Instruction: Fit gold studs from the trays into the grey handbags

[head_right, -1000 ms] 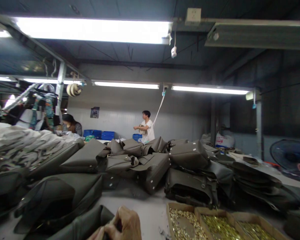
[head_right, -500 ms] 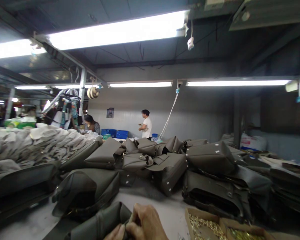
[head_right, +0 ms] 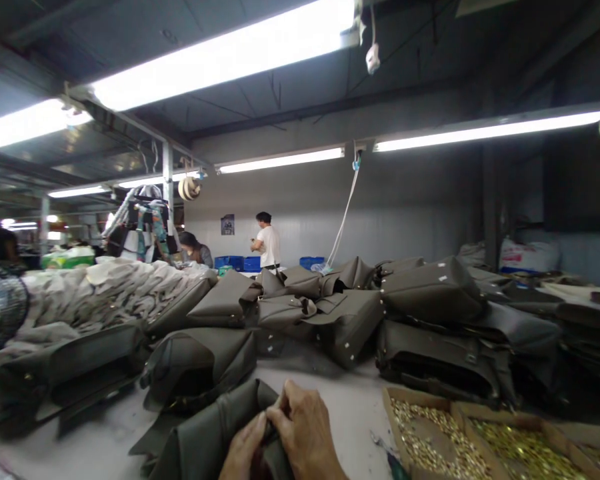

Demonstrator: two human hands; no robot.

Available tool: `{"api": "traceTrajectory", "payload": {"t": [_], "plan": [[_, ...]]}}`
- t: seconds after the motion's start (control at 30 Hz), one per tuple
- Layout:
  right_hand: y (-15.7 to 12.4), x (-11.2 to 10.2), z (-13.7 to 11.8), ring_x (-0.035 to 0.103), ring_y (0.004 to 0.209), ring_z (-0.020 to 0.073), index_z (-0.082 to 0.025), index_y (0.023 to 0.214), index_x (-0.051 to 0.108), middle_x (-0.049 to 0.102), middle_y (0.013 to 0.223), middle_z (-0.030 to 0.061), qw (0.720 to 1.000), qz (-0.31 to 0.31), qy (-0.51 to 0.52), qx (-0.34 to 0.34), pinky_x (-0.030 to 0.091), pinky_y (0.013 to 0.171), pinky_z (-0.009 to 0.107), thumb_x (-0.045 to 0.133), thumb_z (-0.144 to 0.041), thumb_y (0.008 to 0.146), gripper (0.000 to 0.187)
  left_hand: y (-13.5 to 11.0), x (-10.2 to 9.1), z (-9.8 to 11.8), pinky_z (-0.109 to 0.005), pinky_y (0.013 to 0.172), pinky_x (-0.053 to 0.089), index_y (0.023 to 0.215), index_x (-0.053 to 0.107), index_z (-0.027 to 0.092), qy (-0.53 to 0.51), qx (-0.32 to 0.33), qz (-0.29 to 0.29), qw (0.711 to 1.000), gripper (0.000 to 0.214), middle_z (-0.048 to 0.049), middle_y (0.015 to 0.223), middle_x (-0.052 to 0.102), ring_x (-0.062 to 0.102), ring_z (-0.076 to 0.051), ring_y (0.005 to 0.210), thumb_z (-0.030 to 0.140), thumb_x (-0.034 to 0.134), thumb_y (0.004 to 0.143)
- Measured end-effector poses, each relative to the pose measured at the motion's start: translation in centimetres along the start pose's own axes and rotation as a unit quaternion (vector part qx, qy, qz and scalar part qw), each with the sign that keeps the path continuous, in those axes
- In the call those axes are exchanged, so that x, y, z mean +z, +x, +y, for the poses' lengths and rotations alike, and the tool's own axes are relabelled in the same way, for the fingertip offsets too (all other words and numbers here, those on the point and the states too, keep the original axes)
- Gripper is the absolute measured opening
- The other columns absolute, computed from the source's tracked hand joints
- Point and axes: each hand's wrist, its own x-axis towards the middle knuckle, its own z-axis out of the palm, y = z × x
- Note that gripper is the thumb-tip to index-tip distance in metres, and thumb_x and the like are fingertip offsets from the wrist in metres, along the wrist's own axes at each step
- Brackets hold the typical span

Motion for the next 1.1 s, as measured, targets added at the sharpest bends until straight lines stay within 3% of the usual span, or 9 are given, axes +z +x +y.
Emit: {"api": "traceTrajectory", "payload": {"t": [0.13, 0.33, 0.47, 0.67, 0.87, 0.93, 1.1], "plan": [[-1.2, 0.7, -0.5, 0.053, 0.06, 0.0151, -0.018, 0.065, 0.051, 0.06, 0.063, 0.0018, 0.998, 0.063, 0.007, 0.009, 0.032, 0.059, 0.026, 0.056, -0.022, 0.083, 0.018, -0.6, 0.1, 0.1, -0.033, 0.084, 0.05, 0.085, 0.07, 0.014, -0.054, -0.018, 0.007, 0.998, 0.044, -0.0092, 0.089, 0.071, 0.064, -0.025, 0.09, 0.05, 0.077, 0.06], [0.1, -2.6, 1.2, 0.055, 0.067, 0.0118, -0.016, 0.087, 0.056, 0.06, 0.074, -0.0007, 0.995, -0.065, 0.034, -0.061, 0.038, 0.06, 0.021, 0.043, -0.027, 0.093, 0.019, -0.5, -0.5, -0.6, -0.021, 0.065, 0.048, 0.082, 0.065, 0.014, -0.063, -0.054, 0.005, 0.997, 0.036, -0.0017, 0.077, 0.067, 0.061, -0.014, 0.069, 0.042, 0.079, 0.064], [0.9, -4.6, 0.9, 0.048, 0.061, 0.0112, -0.016, 0.077, 0.054, 0.055, 0.068, -0.0027, 0.984, -0.127, -0.043, -0.115, 0.033, 0.058, 0.022, 0.052, -0.025, 0.09, 0.015, -0.4, -0.7, -0.8, -0.018, 0.06, 0.046, 0.078, 0.062, 0.013, -0.073, -0.06, -0.016, 0.995, 0.037, -0.0001, 0.069, 0.063, 0.056, -0.01, 0.061, 0.044, 0.078, 0.065], [2.2, -5.0, -1.2, 0.047, 0.061, 0.0116, -0.017, 0.073, 0.056, 0.054, 0.069, -0.0023, 0.938, -0.233, -0.171, -0.19, 0.025, 0.057, 0.024, 0.065, -0.015, 0.082, 0.013, -0.4, -0.7, -0.7, -0.016, 0.052, 0.041, 0.077, 0.058, 0.014, -0.071, -0.065, -0.028, 0.995, 0.041, 0.0024, 0.064, 0.057, 0.05, -0.008, 0.056, 0.047, 0.079, 0.063], [3.6, -5.1, -2.4, 0.055, 0.065, 0.0124, -0.018, 0.083, 0.062, 0.061, 0.074, -0.0001, 0.867, -0.298, -0.272, -0.293, 0.03, 0.06, 0.023, 0.063, -0.012, 0.082, 0.006, -0.5, -0.8, -0.3, -0.017, 0.051, 0.037, 0.076, 0.054, 0.015, -0.052, -0.063, -0.039, 0.996, 0.038, 0.0043, 0.064, 0.051, 0.044, -0.007, 0.053, 0.045, 0.076, 0.067], [3.6, -4.9, -2.7, 0.056, 0.063, 0.0128, -0.018, 0.079, 0.062, 0.061, 0.07, 0.0001, 0.865, -0.295, -0.288, -0.287, 0.031, 0.059, 0.023, 0.063, -0.016, 0.083, 0.004, -0.3, -0.9, -0.5, -0.016, 0.048, 0.032, 0.074, 0.051, 0.015, -0.048, -0.056, -0.041, 0.996, 0.038, 0.0062, 0.06, 0.044, 0.038, -0.005, 0.05, 0.044, 0.075, 0.069], [2.6, -4.1, -3.3, 0.057, 0.059, 0.0156, -0.015, 0.071, 0.062, 0.06, 0.063, 0.0041, 0.896, -0.246, -0.306, -0.208, 0.035, 0.058, 0.026, 0.059, -0.018, 0.083, 0.012, 0.1, -1.5, -1.6, -0.017, 0.047, 0.03, 0.074, 0.05, 0.017, -0.037, -0.033, -0.039, 0.998, 0.037, 0.0075, 0.058, 0.039, 0.035, -0.006, 0.05, 0.046, 0.072, 0.071]]}}
